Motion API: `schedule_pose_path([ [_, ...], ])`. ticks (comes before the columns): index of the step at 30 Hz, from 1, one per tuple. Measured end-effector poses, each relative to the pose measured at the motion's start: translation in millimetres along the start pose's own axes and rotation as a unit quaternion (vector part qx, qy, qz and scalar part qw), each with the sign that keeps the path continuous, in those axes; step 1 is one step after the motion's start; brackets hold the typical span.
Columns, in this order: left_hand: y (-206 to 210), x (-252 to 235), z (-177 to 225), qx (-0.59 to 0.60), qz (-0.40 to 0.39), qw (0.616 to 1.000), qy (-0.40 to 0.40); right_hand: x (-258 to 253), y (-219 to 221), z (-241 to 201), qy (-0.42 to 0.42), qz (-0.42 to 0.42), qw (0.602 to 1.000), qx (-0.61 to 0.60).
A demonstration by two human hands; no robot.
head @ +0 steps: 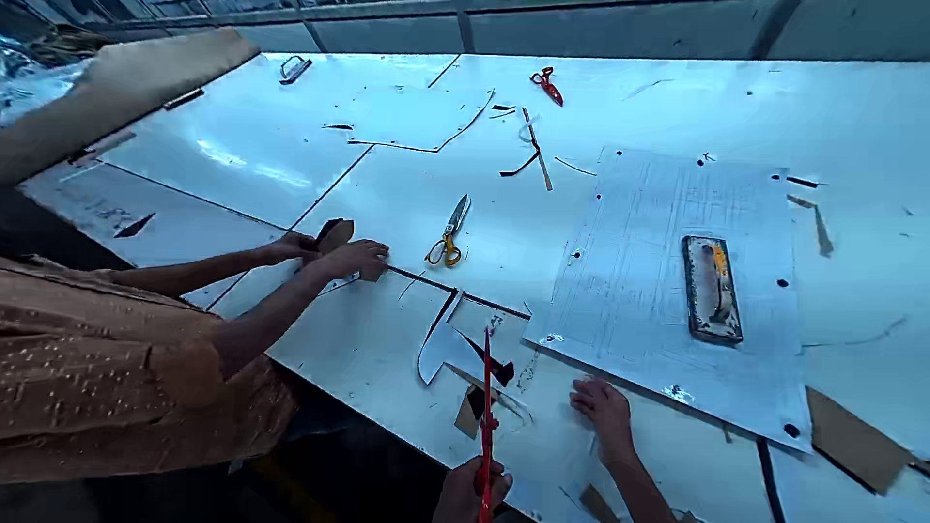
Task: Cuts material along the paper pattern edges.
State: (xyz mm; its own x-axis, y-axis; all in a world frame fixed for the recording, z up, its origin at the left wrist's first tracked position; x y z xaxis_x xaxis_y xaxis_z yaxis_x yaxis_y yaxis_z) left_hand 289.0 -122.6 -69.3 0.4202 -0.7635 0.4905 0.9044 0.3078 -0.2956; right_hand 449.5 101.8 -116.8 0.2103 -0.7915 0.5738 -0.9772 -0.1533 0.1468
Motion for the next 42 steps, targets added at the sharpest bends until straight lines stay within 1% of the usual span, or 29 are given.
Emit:
schedule_pose_path([
  [4,-36,-17,-6,-0.055,-0.09,0.994,-0.016,-6,48,-9,0.038,0.079,0.99,-0.109],
  [6,-53,-25,-7,-0.094,-0.14,0.985,-0.03,-16,67,-10,0.052,0.117,0.983,-0.128],
  [8,-64,-34,-7,-0.139,-0.206,0.968,-0.044,-28,81,-12,0.071,0.149,0.976,-0.139],
  [11,-69,-50,0,-0.179,-0.282,0.941,-0.05,-38,97,-13,0.086,0.176,0.967,-0.162],
  [14,-64,-68,10,-0.211,-0.321,0.921,-0.061,-39,100,-13,0.081,0.181,0.967,-0.162],
  [18,-51,-90,31,-0.242,-0.333,0.909,-0.067,-42,99,-13,0.08,0.181,0.969,-0.151],
  [22,-35,-100,55,-0.267,-0.31,0.907,-0.099,-43,103,-13,0.095,0.175,0.968,-0.15],
  [24,-26,-107,64,-0.272,-0.304,0.908,-0.098,-44,103,-16,0.098,0.172,0.968,-0.152],
  [31,-3,-117,74,-0.288,-0.27,0.91,-0.126,-40,100,-19,0.099,0.155,0.972,-0.145],
  [34,1,-113,77,-0.294,-0.262,0.908,-0.145,-44,98,-17,0.117,0.161,0.97,-0.141],
  [42,0,-114,82,-0.291,-0.285,0.895,-0.18,-39,99,-16,0.111,0.17,0.966,-0.157],
])
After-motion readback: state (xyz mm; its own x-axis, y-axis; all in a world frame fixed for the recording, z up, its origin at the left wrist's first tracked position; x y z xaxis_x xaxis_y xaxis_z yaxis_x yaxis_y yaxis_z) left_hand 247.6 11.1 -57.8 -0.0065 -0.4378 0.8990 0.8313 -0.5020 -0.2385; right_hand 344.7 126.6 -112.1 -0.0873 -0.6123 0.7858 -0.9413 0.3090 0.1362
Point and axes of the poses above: each hand's wrist, its own x-axis away from the middle knuckle, its own y-axis out of the palm, z = x × y, the point moved 4 cm from there along -x, towards the middle knuckle, and after that the axes turned 2 degrees about x, right-handed, at the moved point
